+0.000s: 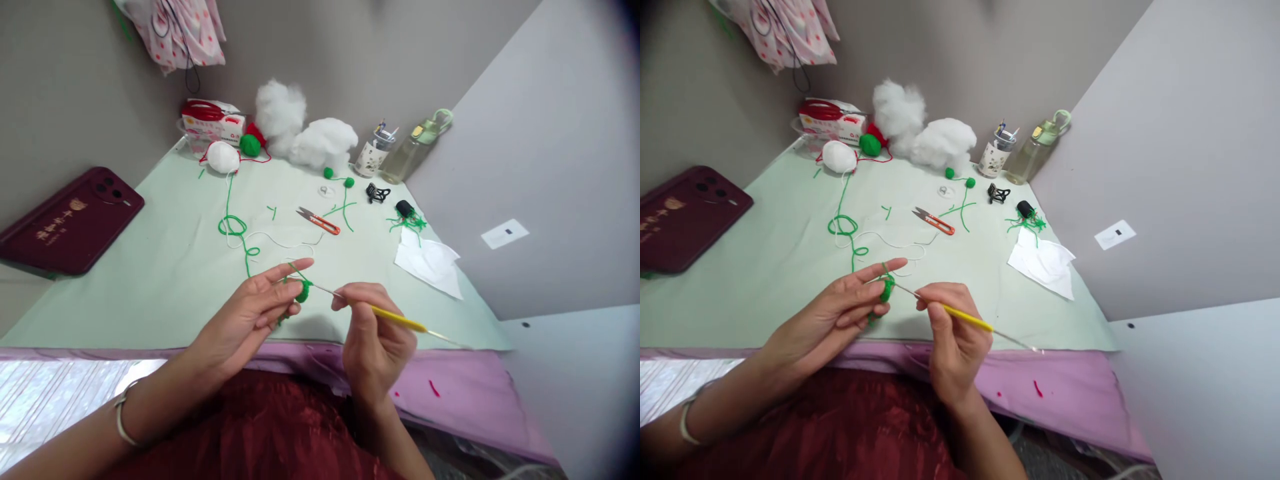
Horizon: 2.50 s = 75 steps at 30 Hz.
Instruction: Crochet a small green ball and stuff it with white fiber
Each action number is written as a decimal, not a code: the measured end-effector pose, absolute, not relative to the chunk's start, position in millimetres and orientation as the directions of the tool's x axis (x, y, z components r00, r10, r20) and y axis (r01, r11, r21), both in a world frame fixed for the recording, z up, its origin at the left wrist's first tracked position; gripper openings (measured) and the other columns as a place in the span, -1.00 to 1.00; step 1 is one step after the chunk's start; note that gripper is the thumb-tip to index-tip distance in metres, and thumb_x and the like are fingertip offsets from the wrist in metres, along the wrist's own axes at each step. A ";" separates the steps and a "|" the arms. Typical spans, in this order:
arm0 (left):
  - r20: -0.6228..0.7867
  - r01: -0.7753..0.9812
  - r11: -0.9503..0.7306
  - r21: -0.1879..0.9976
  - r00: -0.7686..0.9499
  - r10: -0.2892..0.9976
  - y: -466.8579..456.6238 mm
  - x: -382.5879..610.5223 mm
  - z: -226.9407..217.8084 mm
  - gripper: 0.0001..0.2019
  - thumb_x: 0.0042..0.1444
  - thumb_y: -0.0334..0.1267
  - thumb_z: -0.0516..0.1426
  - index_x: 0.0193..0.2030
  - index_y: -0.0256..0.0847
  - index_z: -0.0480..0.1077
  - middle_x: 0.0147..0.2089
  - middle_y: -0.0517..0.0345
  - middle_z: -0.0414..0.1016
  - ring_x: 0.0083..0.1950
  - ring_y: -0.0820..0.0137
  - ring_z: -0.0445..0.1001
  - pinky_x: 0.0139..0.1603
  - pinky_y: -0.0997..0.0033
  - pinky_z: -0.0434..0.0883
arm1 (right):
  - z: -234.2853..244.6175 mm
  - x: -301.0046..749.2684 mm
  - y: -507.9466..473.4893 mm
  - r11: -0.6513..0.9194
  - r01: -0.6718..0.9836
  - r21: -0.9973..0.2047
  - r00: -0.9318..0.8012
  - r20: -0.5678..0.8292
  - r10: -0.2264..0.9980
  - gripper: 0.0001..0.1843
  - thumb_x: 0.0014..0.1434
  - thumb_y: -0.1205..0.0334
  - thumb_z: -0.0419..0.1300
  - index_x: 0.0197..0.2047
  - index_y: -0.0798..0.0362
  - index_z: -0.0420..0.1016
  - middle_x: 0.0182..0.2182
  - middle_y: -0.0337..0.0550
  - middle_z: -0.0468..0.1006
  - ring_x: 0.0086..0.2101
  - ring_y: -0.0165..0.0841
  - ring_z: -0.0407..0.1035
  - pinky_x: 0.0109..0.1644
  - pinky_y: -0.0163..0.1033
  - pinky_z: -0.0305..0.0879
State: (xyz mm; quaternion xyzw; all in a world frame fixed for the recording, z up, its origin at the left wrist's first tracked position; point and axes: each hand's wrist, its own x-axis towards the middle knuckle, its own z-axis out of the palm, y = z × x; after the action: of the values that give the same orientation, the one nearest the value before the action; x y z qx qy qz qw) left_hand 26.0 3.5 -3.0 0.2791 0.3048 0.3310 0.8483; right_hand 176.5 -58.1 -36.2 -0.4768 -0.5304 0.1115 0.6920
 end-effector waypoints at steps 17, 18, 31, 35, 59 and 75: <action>-0.245 -0.355 0.493 0.794 0.555 0.795 -1.0 25.1 -5.5 -0.64 0.15 -0.21 0.42 0.09 -0.04 0.62 -0.22 0.30 0.51 -0.26 0.49 0.60 0.03 0.39 0.42 | -24.9 181.0 -51.5 0.445 -0.136 -0.885 0.388 0.366 0.846 -0.80 0.44 0.18 0.18 -0.19 0.00 0.63 -0.28 -0.15 0.72 -0.41 -0.40 0.54 -0.28 -0.23 0.53; -0.240 -0.350 0.487 0.800 0.558 0.795 -1.2 24.8 -4.4 -0.64 0.16 -0.20 0.42 0.10 -0.05 0.62 -0.22 0.29 0.52 -0.26 0.48 0.59 0.03 0.37 0.42 | -23.9 181.4 -51.7 0.443 -0.142 -0.885 0.375 0.366 0.852 -0.79 0.44 0.17 0.17 -0.19 0.00 0.61 -0.29 -0.15 0.72 -0.42 -0.39 0.55 -0.29 -0.23 0.54; -0.226 -0.304 0.458 0.836 0.569 0.791 -2.4 24.7 -4.3 -0.62 0.21 -0.26 0.35 0.17 -0.07 0.55 -0.29 0.34 0.47 -0.44 0.55 0.41 -0.13 0.35 0.37 | -27.4 179.6 -50.8 0.443 -0.121 -0.888 0.385 0.370 0.846 -0.80 0.46 0.19 0.15 -0.17 -0.01 0.58 -0.27 -0.16 0.72 -0.40 -0.41 0.54 -0.27 -0.23 0.53; -0.225 -0.311 0.451 0.837 0.557 0.800 -1.8 24.7 -2.2 -0.61 0.20 -0.25 0.36 0.17 -0.07 0.56 -0.27 0.34 0.46 -0.40 0.55 0.44 -0.10 0.36 0.39 | -27.7 181.2 -51.8 0.434 -0.075 -0.898 0.391 0.374 0.841 -0.78 0.47 0.16 0.14 -0.18 0.00 0.57 -0.27 -0.14 0.71 -0.40 -0.40 0.53 -0.27 -0.21 0.54; -0.115 -0.296 0.269 0.916 0.448 0.886 -7.1 26.7 -1.9 -0.54 0.15 -0.35 0.39 0.19 -0.04 0.54 -0.30 0.34 0.47 -0.34 0.57 0.46 -0.23 0.56 0.44 | -34.8 179.9 -64.6 0.515 0.792 -0.328 -0.021 0.828 0.560 -0.61 0.33 0.53 0.20 0.09 -0.06 0.62 -0.10 -0.10 0.63 -0.14 -0.30 0.57 -0.15 -0.22 0.54; -0.150 -0.376 0.381 0.845 0.516 0.843 -0.1 28.7 -7.0 -0.56 0.12 -0.33 0.43 0.16 -0.01 0.61 -0.29 0.30 0.54 -0.36 0.58 0.38 -0.31 0.59 0.34 | -30.3 171.0 -54.6 0.546 0.529 -0.650 0.216 0.725 0.654 -0.68 0.38 0.45 0.19 0.03 -0.09 0.67 -0.15 -0.11 0.68 -0.16 -0.30 0.59 -0.16 -0.17 0.57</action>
State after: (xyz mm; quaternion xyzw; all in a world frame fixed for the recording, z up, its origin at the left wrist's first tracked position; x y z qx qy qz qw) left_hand 28.7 -0.1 -7.0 0.3942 0.2964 0.3928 0.7762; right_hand 171.0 -54.6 -30.3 -0.4740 -0.6243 0.0504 0.6189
